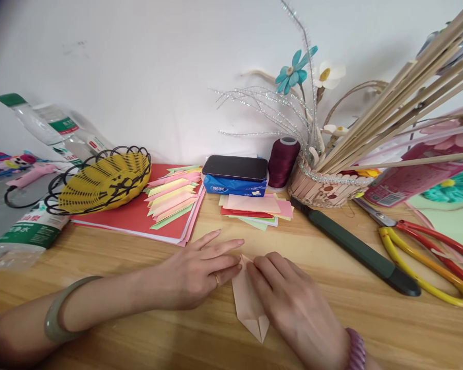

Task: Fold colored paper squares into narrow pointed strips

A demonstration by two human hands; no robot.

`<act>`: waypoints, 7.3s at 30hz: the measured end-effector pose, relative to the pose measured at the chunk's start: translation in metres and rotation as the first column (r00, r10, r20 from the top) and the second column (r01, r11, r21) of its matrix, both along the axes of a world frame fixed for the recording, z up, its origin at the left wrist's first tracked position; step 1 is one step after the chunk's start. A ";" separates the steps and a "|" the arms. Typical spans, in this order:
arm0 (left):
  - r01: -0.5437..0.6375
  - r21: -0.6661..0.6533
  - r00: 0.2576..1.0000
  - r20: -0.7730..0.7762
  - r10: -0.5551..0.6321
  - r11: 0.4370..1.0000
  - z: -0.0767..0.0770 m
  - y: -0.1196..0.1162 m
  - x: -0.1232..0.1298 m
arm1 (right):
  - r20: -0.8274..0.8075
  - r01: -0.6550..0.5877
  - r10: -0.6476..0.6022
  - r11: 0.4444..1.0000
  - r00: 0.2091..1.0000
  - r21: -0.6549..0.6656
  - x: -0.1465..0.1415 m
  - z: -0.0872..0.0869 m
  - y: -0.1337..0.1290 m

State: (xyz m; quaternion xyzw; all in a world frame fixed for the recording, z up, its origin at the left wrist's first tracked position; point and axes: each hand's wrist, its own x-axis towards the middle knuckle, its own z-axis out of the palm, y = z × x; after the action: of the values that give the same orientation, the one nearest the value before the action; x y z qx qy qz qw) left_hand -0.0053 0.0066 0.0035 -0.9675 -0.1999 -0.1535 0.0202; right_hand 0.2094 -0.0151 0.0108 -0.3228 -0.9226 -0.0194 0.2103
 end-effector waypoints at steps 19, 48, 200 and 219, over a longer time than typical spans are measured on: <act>-0.131 0.066 0.991 0.010 0.131 0.989 -0.011 0.001 0.006 | -0.040 0.026 -0.042 0.942 0.998 -0.336 0.005 -0.005 0.010; -0.011 0.086 1.000 -0.021 0.013 0.996 -0.003 -0.001 0.000 | -0.015 -0.038 0.035 0.949 0.999 -0.313 0.030 0.006 0.018; -0.202 0.301 0.964 -0.106 0.244 0.932 -0.002 -0.024 -0.001 | 0.121 0.030 -0.051 0.985 0.991 0.172 0.014 0.002 -0.007; -0.232 0.205 0.967 -0.060 0.249 0.951 0.003 -0.016 -0.021 | 0.040 -0.121 0.125 0.987 0.991 -0.103 0.026 0.002 0.002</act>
State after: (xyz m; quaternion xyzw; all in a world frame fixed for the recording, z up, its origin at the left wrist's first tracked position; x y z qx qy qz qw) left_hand -0.0260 -0.0096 0.0060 -0.9349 -0.2991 -0.1278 0.1424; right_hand 0.2351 -0.0134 0.0128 -0.2749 -0.9452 0.0325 0.1729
